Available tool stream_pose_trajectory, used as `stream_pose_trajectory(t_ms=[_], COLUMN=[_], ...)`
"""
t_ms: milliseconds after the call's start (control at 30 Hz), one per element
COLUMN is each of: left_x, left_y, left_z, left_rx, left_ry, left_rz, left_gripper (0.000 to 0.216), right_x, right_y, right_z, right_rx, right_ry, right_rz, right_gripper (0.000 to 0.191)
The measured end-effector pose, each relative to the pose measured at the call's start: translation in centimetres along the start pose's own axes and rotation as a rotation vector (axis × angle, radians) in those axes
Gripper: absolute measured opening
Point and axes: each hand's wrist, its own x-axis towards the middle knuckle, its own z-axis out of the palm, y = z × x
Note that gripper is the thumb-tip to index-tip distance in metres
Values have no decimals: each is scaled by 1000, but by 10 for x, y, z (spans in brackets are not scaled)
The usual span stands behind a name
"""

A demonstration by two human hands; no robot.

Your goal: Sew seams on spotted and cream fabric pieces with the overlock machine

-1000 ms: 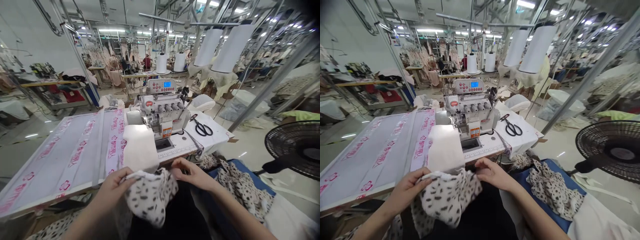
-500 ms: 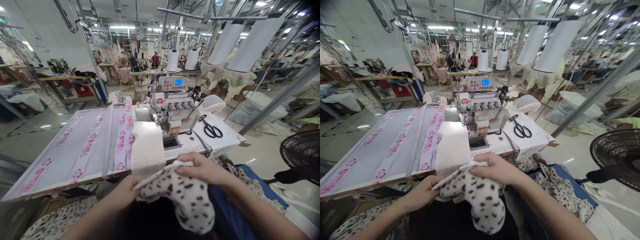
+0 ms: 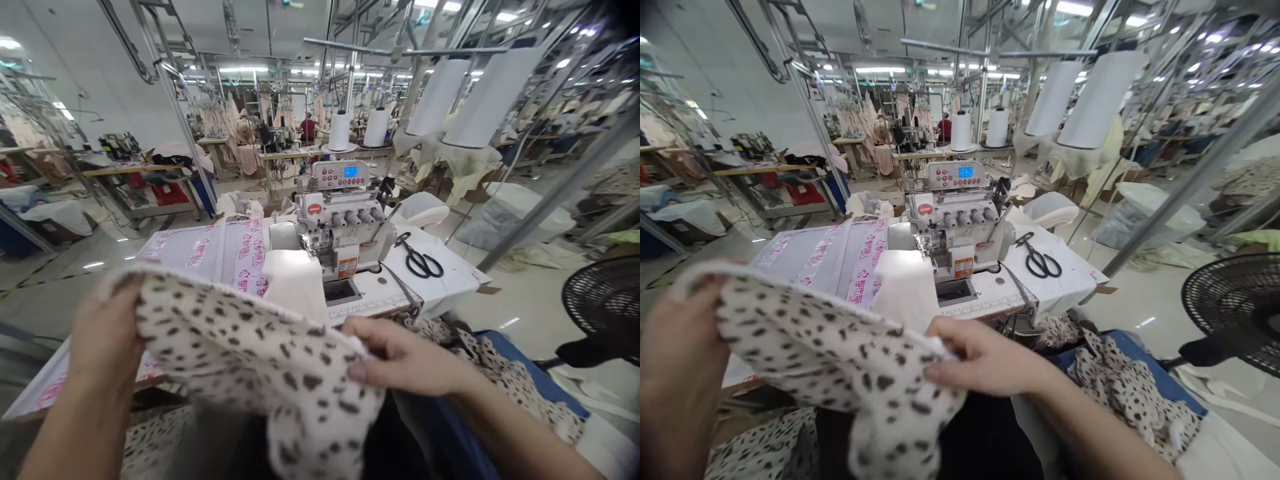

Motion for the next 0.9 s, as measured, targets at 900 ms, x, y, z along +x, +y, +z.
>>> stream_pose_trajectory(t_ms=[900], left_x=[3], left_y=[-32], left_z=[173], left_rx=[676], left_ry=[-985], left_rz=[361], left_gripper=[26], right_x=[81], right_y=[118], right_z=[-12], right_rx=[-342], right_ry=[631], right_rz=[-78], right_gripper=[26])
